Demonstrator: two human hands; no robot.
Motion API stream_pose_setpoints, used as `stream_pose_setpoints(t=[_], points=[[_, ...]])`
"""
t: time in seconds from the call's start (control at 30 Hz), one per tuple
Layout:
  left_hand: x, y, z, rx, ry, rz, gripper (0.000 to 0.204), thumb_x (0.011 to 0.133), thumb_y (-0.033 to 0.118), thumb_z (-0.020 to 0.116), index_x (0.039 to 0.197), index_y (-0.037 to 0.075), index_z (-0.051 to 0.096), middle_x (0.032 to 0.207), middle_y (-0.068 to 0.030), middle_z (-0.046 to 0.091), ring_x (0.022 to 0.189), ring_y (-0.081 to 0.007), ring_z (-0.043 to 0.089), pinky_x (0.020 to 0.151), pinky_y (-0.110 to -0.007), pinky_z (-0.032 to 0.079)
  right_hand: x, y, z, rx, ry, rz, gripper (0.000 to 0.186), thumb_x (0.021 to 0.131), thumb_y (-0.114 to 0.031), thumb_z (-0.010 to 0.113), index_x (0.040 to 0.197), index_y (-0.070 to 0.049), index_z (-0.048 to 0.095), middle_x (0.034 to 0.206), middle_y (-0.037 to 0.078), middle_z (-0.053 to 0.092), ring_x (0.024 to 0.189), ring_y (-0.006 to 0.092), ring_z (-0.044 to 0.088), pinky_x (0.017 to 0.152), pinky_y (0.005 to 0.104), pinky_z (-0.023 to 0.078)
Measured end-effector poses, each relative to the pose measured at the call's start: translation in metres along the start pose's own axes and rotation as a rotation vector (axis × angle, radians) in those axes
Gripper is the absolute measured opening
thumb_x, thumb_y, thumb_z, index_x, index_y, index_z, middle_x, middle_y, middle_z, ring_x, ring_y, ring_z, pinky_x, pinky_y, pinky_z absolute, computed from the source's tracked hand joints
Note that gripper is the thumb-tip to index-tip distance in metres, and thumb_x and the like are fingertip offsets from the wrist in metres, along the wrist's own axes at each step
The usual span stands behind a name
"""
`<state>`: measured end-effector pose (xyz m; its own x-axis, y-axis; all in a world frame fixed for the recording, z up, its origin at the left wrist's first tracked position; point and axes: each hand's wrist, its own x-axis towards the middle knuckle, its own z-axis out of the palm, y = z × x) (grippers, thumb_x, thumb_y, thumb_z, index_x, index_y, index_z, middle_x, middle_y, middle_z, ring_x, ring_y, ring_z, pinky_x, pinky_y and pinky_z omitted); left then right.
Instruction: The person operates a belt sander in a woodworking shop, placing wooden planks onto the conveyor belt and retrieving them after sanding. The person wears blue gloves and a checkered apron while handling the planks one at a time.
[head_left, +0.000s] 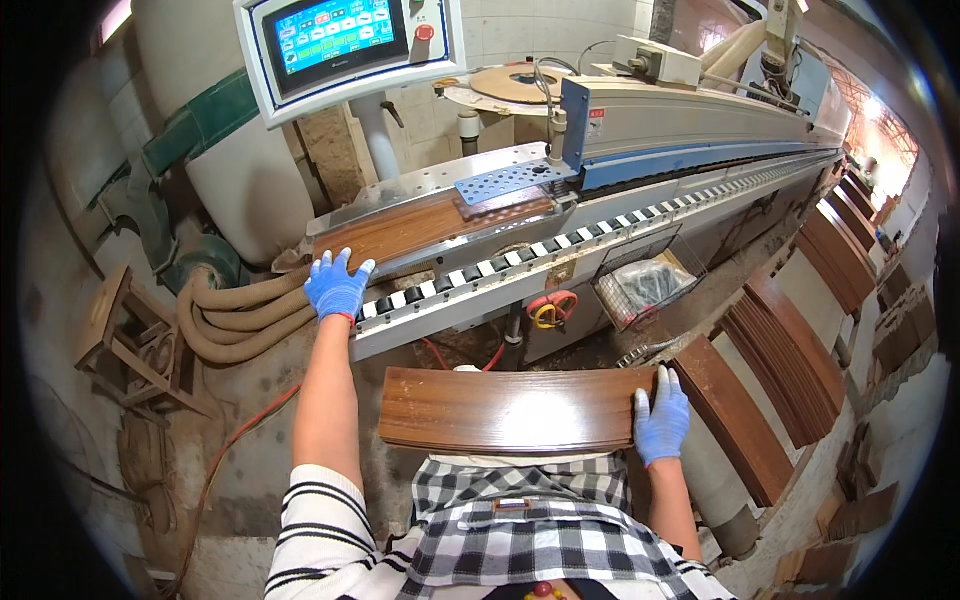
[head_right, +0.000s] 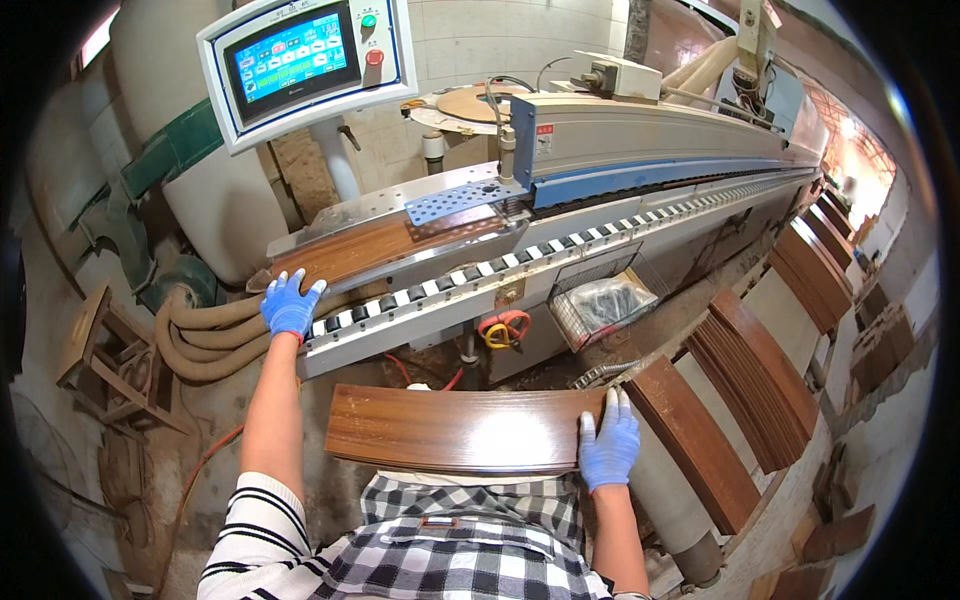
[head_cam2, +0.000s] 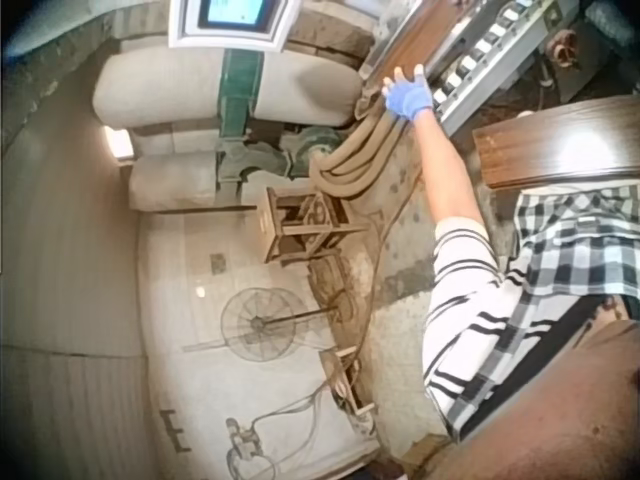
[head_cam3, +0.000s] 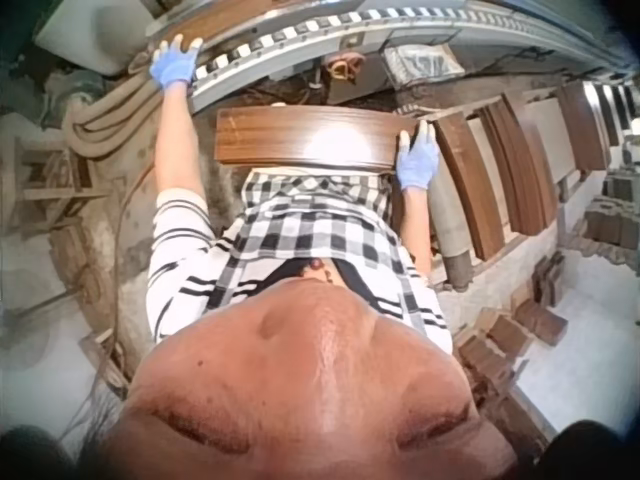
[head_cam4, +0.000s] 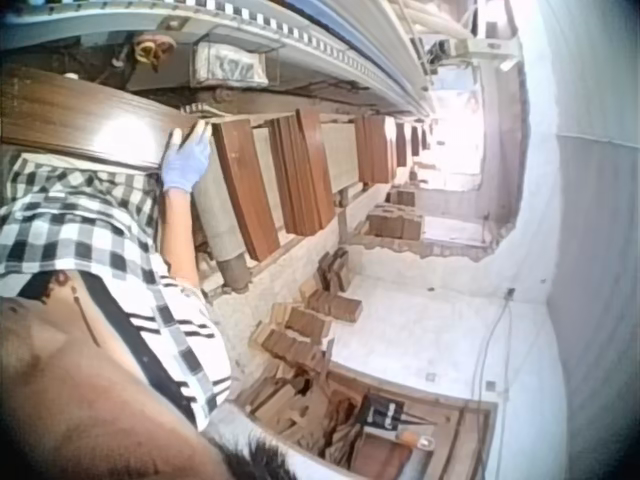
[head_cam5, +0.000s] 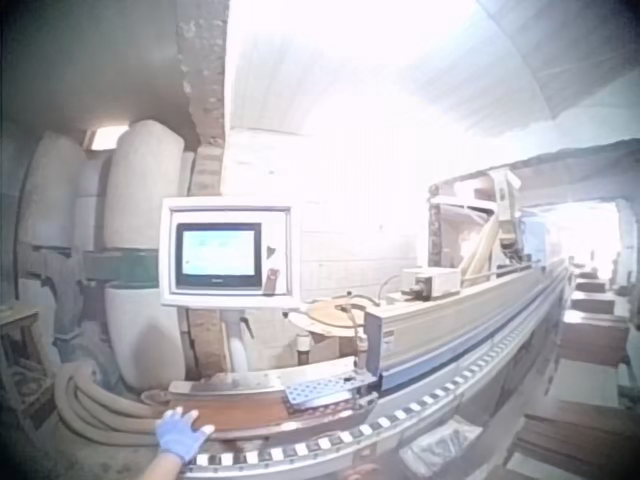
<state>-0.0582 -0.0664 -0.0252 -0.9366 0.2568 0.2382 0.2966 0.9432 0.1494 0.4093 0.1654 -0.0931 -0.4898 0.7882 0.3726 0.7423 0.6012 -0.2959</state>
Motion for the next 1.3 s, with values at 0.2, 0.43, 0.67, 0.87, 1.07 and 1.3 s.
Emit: stream_pose_setpoints(t=[0.2, 0.43, 0.67, 0.87, 1.07, 1.3], points=[[0.0, -0.008, 0.01, -0.099, 0.047, 0.0, 0.064, 0.084, 0.06, 0.057, 0.134, 0.021, 0.053, 0.148, -0.0109, 0.04, 0.136, -0.0296, 0.035, 0.111, -0.045, 0.028, 0.025, 0.002, -0.003, -0.195, -0.136, 0.163, 0.051, 0.091, -0.045, 0.053, 0.124, -0.007, 0.055, 0.093, 0.017, 0.065, 0.086, 0.0346, 0.064, 0.076, 0.0465, 0.048], [0.002, -0.012, 0.013, -0.14, 0.055, -0.002, 0.063, 0.083, 0.058, 0.059, 0.134, 0.02, 0.054, 0.148, -0.0104, 0.039, 0.137, -0.0299, 0.033, 0.112, -0.045, 0.026, 0.028, 0.02, -0.004, 0.048, -0.129, 0.35, 0.046, 0.087, -0.048, 0.061, 0.095, -0.003, 0.067, 0.087, 0.018, 0.068, 0.077, 0.0333, 0.065, 0.073, 0.0438, 0.05], [0.001, -0.014, 0.015, -0.158, 0.068, 0.001, 0.061, 0.084, 0.056, 0.059, 0.132, 0.02, 0.055, 0.148, -0.0117, 0.04, 0.137, -0.0303, 0.033, 0.113, -0.045, 0.024, 0.028, 0.038, -0.031, 1.216, -0.366, 0.507, 0.029, 0.091, -0.021, 0.06, 0.113, -0.002, 0.056, 0.083, 0.004, 0.062, 0.063, 0.0112, 0.058, 0.051, 0.0263, 0.049], [-0.004, -0.009, 0.011, -0.171, 0.083, -0.006, 0.056, 0.085, 0.051, 0.06, 0.132, 0.02, 0.056, 0.147, -0.0133, 0.04, 0.137, -0.032, 0.033, 0.112, -0.044, 0.027, 0.021, 0.051, -0.014, 1.164, -0.334, 0.483, 0.03, 0.09, -0.019, 0.059, 0.115, -0.002, 0.057, 0.085, 0.005, 0.062, 0.066, 0.0123, 0.058, 0.053, 0.027, 0.051], [-0.002, -0.026, 0.013, -0.233, 0.132, -0.028, 0.054, 0.085, 0.046, 0.063, 0.131, 0.019, 0.056, 0.148, -0.0174, 0.037, 0.137, -0.0343, 0.033, 0.111, -0.044, 0.03, 0.019, 0.062, -0.017, 1.101, -0.518, 0.537, 0.028, 0.089, -0.019, 0.059, 0.11, -0.001, 0.06, 0.086, 0.005, 0.064, 0.064, 0.011, 0.059, 0.052, 0.0249, 0.048], [-0.003, -0.03, 0.013, -0.237, 0.095, -0.101, 0.058, 0.086, 0.049, 0.061, 0.134, 0.018, 0.053, 0.145, -0.0198, 0.04, 0.131, -0.0373, 0.04, 0.108, -0.044, 0.034, 0.02, 0.06, -0.016, 1.104, -0.468, 0.567, 0.018, 0.086, -0.014, 0.063, 0.096, 0.0, 0.063, 0.083, 0.003, 0.061, 0.072, 0.0112, 0.054, 0.067, 0.0271, 0.045]])
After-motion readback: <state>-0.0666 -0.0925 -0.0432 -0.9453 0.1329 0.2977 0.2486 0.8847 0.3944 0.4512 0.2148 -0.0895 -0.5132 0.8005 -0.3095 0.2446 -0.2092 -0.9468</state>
